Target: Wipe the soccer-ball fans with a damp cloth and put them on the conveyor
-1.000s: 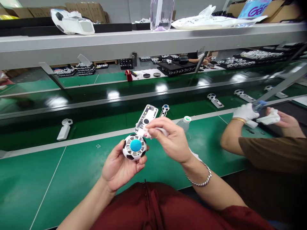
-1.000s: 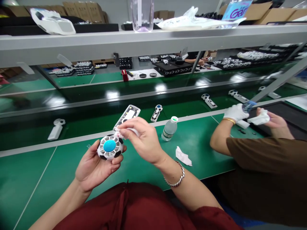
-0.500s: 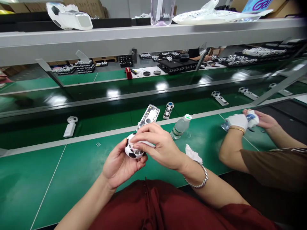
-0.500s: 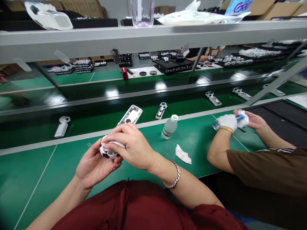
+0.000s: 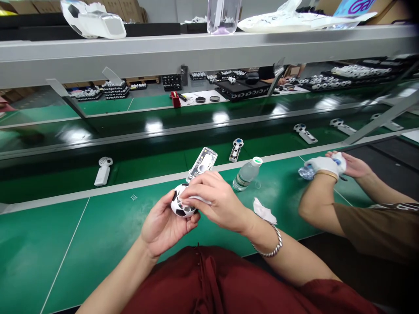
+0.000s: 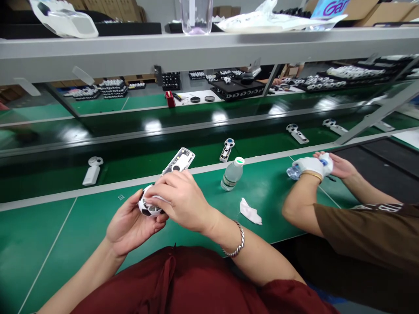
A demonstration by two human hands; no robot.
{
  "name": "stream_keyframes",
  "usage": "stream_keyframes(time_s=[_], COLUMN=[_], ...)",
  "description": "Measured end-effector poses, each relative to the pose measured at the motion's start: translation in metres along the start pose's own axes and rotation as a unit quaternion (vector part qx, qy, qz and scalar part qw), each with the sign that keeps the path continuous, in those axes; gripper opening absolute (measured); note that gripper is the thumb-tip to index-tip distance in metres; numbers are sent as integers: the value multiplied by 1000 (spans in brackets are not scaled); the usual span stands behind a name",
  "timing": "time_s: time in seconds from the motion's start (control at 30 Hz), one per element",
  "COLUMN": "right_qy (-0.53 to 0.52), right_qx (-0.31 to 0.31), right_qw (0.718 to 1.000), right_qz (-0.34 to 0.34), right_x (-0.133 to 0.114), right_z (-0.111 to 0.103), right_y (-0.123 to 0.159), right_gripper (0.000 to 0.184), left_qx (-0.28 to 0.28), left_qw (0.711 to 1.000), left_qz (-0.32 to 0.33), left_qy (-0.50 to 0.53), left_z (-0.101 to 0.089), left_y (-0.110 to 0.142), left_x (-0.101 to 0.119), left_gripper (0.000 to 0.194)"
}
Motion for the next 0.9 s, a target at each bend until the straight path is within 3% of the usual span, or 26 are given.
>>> stream_keyframes(time_s=[0.1, 0.2, 0.4, 0.63, 0.73, 0.9], right_qy=[17, -88, -357, -478, -494, -477], right_qx=[36, 104, 142, 125, 70, 15], right_qw=[998, 983, 887, 789, 765, 728], right_qz=[44, 121, 255, 365, 408, 491], right_x=[9, 26, 65, 95, 100, 109], right_z=[-6, -18, -15, 10, 30, 59], right_y=[0, 3, 21, 49, 69, 109], right_gripper=[12, 10, 16, 26, 31, 32], left_qx=[-10, -14, -3, 17, 65, 199], left_qw=[1000, 999, 1000, 999, 996, 969], left_qz=[-13, -29, -30, -43, -26, 15], left_qy=[-1, -2, 5, -1, -47, -143], left_z=[2, 3, -3, -13, -41, -121], left_y=[-2, -2, -3, -15, -33, -92], left_x=[0, 0, 6, 12, 26, 78], left_gripper=[33, 40, 48, 45, 40, 32])
Point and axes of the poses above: each hand's wrist, its own y-axis away from the middle knuckle, its own z-axis out of the palm, x = y × z, the point moved 9 cm from there along -y, towards the middle knuckle, and after that the axes turned 10 degrees about y, right-handed, at the moved point
